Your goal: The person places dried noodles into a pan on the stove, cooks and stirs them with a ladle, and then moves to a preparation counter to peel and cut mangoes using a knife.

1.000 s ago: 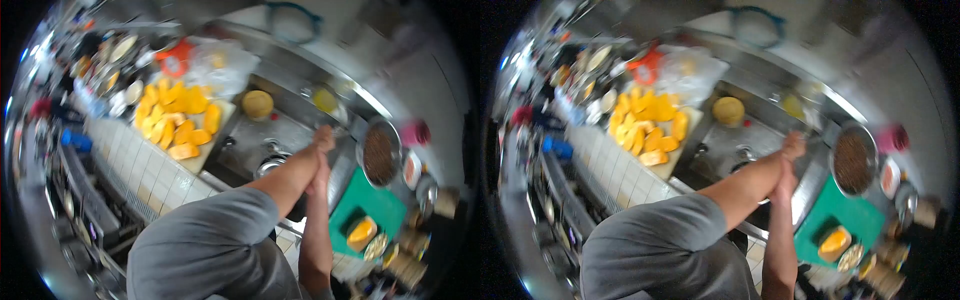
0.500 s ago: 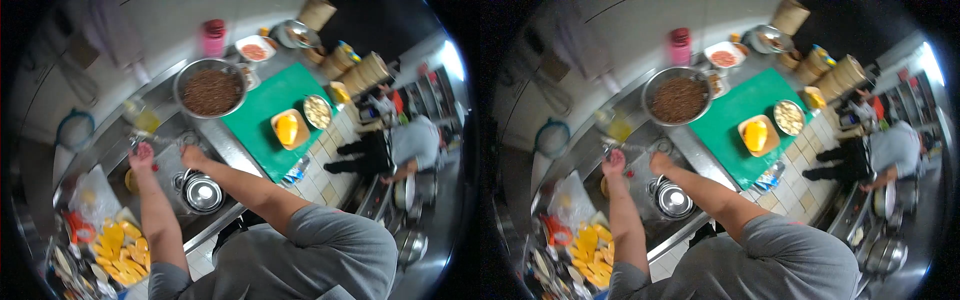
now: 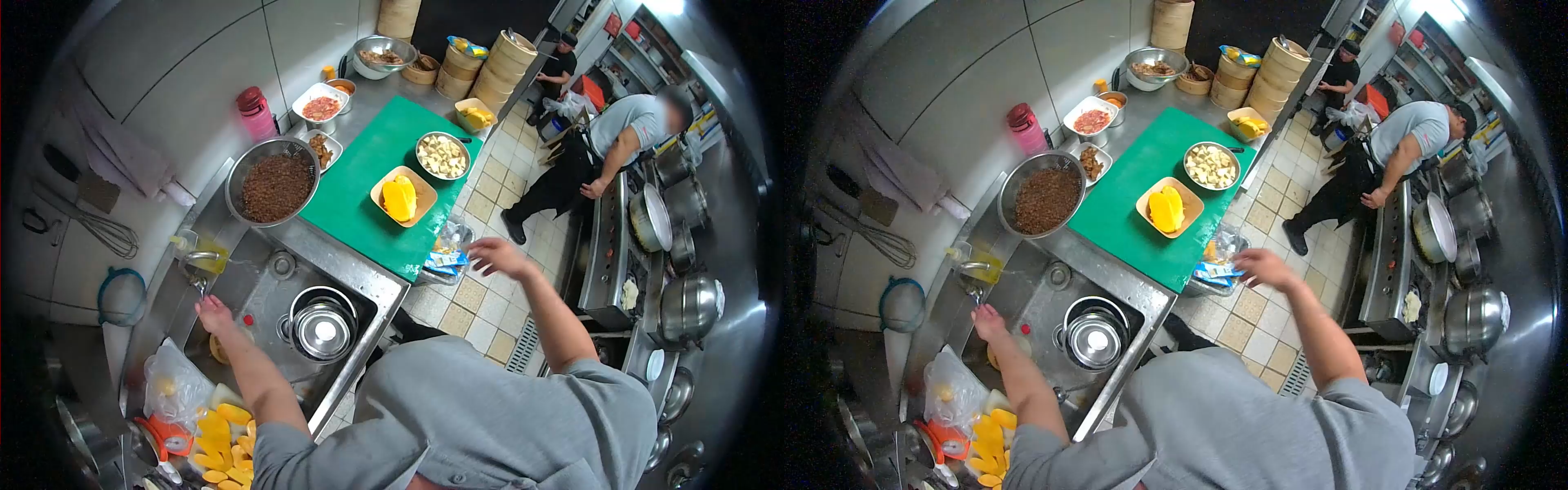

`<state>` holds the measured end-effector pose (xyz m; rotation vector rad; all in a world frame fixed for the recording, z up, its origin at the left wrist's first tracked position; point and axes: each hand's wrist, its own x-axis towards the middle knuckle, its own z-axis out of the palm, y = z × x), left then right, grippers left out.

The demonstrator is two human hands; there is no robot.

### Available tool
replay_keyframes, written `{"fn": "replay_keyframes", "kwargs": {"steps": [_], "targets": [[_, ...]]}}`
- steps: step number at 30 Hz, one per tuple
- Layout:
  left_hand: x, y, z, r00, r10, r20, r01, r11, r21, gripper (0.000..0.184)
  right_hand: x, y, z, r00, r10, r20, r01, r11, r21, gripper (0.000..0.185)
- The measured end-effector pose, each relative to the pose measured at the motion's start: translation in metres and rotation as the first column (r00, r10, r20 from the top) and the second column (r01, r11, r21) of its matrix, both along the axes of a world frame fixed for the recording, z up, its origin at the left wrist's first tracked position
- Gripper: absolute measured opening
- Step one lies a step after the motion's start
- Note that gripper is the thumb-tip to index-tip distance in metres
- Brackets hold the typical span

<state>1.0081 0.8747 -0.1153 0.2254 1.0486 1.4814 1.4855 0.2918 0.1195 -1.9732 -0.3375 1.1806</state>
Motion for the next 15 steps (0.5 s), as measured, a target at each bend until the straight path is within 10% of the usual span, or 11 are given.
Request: {"fn": "replay_keyframes", "kwargs": {"steps": [4,6,7,8,9,10,13,15], "targets": [[0.010,-0.068,0.044,0.981,-0.045,0.190,0.022,0.993,0.120,0.047,0.079,-0.106,-0.070,0.698,-0.623,-0.353,0.697,0.704,0.135,0.034],[0.008,-0.098,0.054,0.921,-0.242,0.304,0.178,0.958,0.225,0.052,0.118,-0.163,-0.150,0.806,-0.582,0.111,0.591,0.800,-0.103,0.033],[0.009,-0.118,0.067,0.929,-0.233,0.288,0.170,0.959,0.228,0.052,0.136,-0.190,-0.186,0.877,-0.209,0.432,0.371,0.867,-0.333,0.033],[0.015,-0.140,0.084,0.849,-0.490,-0.199,0.467,0.871,-0.150,0.050,0.152,-0.199,-0.212,0.768,0.165,0.619,0.228,0.832,-0.505,0.033],[0.019,-0.160,0.091,0.460,-0.748,-0.478,0.458,0.661,-0.594,0.048,0.166,-0.188,-0.226,0.658,0.253,0.709,0.213,0.840,-0.498,0.033],[-0.002,-0.163,0.043,0.405,-0.684,-0.606,0.432,0.728,-0.532,0.044,0.169,-0.150,-0.198,0.802,-0.191,0.566,0.398,0.878,-0.267,0.029],[-0.041,-0.220,-0.001,0.372,-0.302,-0.878,0.343,0.923,-0.172,0.032,0.201,-0.067,-0.161,0.913,-0.390,0.118,0.372,0.916,0.151,0.024],[0.004,-0.276,0.060,-0.498,-0.297,-0.815,0.125,0.905,-0.407,0.023,0.235,-0.016,-0.147,0.931,-0.356,0.075,0.331,0.915,0.229,0.024]]}}
